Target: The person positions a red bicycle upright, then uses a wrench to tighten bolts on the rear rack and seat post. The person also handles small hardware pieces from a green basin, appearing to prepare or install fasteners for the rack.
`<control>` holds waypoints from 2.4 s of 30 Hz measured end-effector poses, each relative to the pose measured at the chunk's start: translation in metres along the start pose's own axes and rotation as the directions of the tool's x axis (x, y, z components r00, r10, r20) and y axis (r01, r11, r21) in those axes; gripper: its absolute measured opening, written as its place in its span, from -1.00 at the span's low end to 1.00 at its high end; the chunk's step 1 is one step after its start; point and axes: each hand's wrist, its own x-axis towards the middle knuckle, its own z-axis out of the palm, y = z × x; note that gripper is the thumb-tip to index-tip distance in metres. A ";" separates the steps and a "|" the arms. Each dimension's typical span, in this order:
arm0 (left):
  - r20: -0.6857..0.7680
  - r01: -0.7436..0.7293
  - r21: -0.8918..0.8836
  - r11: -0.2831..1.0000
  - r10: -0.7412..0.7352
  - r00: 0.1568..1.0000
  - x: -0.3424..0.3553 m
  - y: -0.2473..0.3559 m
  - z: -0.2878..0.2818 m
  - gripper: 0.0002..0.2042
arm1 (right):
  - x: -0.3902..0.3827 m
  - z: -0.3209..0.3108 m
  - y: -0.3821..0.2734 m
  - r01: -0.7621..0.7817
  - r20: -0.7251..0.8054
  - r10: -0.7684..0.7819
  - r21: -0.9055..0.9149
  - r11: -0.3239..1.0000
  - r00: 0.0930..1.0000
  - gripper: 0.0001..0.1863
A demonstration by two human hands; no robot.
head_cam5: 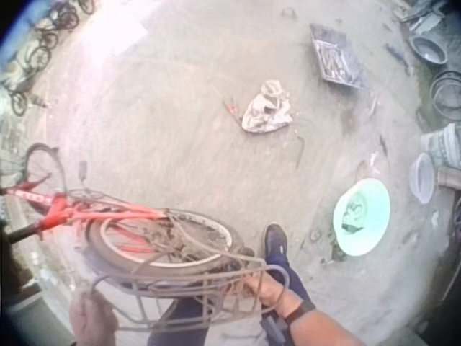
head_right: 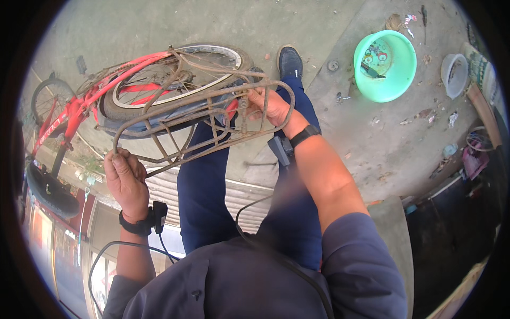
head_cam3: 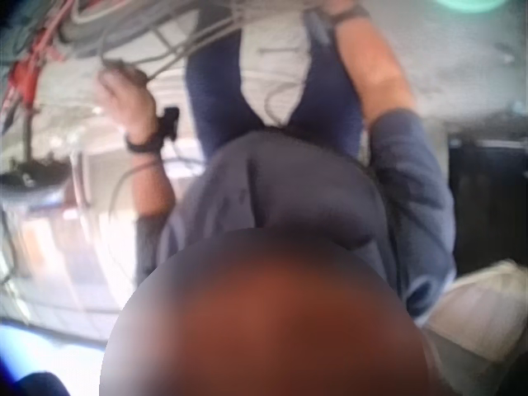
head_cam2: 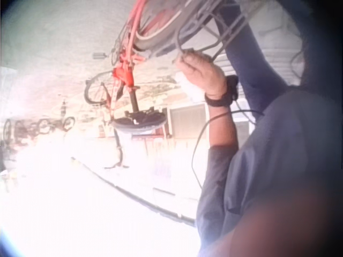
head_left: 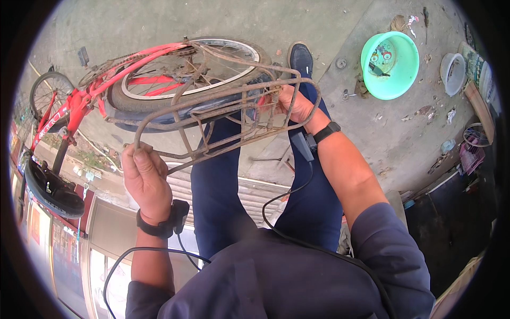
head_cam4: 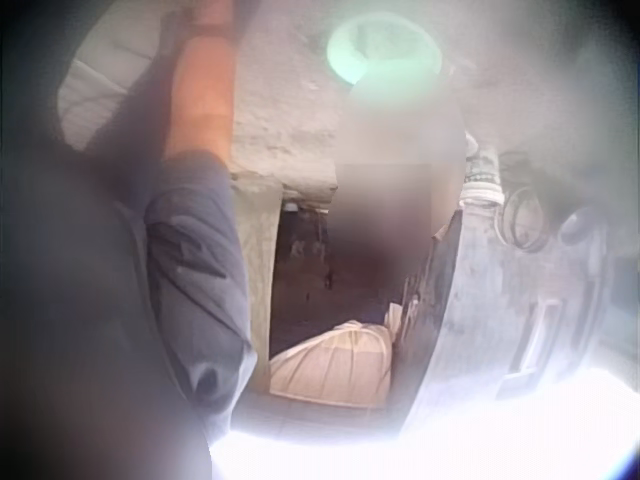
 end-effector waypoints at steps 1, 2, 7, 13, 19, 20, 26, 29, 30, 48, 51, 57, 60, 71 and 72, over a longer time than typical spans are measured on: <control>0.003 -0.017 0.014 1.000 0.017 1.000 0.002 -0.002 0.002 -0.75 | 0.004 0.000 0.002 0.082 0.005 -0.082 0.041 0.996 0.997 -0.41; -0.008 -0.003 0.010 1.000 0.003 1.000 0.003 -0.003 0.004 -0.75 | 0.006 0.002 0.004 0.117 -0.027 -0.115 0.078 0.990 0.993 -0.43; -0.014 0.023 -0.011 1.000 -0.023 1.000 -0.004 0.005 0.004 -0.74 | -0.008 0.023 0.008 0.224 -0.133 -0.201 0.193 0.955 0.971 -0.50; 0.022 0.024 0.001 1.000 -0.024 0.999 -0.020 0.026 0.010 -0.72 | -0.024 0.020 0.004 0.278 -0.161 -0.249 0.188 0.942 0.955 -0.45; -0.078 0.077 0.245 0.966 -0.059 0.995 -0.018 0.036 0.018 -0.71 | -0.022 0.024 0.006 0.267 -0.194 -0.215 0.304 0.914 0.957 -0.45; -0.096 0.072 0.310 0.948 -0.044 0.994 -0.018 0.039 0.020 -0.71 | -0.022 0.025 0.006 0.274 -0.195 -0.220 0.319 0.907 0.956 -0.45; 0.335 -0.609 0.706 0.361 0.587 0.737 -0.043 0.070 0.056 -0.64 | -0.035 0.025 0.004 0.273 -0.198 -0.216 0.333 0.902 0.956 -0.45; 0.557 -0.578 0.469 0.668 0.284 0.780 -0.055 0.066 0.105 -0.64 | -0.040 0.027 0.002 0.274 -0.189 -0.220 0.348 0.897 0.957 -0.47; 0.627 -0.569 0.419 0.708 0.228 0.745 -0.055 0.060 0.123 -0.63 | -0.040 0.027 0.000 0.275 -0.184 -0.222 0.354 0.894 0.957 -0.47; 0.465 0.115 0.168 0.979 -0.181 0.867 -0.031 -0.002 0.290 -0.74 | -0.046 0.027 -0.003 0.299 -0.253 -0.243 0.213 0.930 0.936 -0.51; 0.462 0.091 0.223 0.970 -0.188 0.867 -0.031 0.001 0.289 -0.74 | -0.042 0.027 0.001 0.293 -0.266 -0.229 0.230 0.928 0.936 -0.53; 0.408 0.141 0.147 0.979 -0.190 0.893 -0.044 0.017 0.276 -0.79 | -0.047 0.006 -0.008 0.235 -0.158 -0.187 0.382 0.894 0.970 -0.63; 0.424 0.134 0.131 0.982 -0.178 0.888 -0.051 0.026 0.259 -0.81 | -0.043 0.005 -0.010 0.324 -0.202 -0.266 0.358 0.876 0.943 -0.61; 0.364 0.296 0.029 0.955 -0.286 0.886 -0.059 0.092 0.057 -0.88 | -0.046 0.106 -0.015 0.156 -0.195 -0.108 0.253 0.955 0.975 -0.54; 0.380 0.279 0.000 0.960 -0.259 0.888 -0.061 0.094 0.044 -0.87 | -0.050 0.115 -0.017 0.119 -0.255 -0.057 0.236 0.964 0.965 -0.55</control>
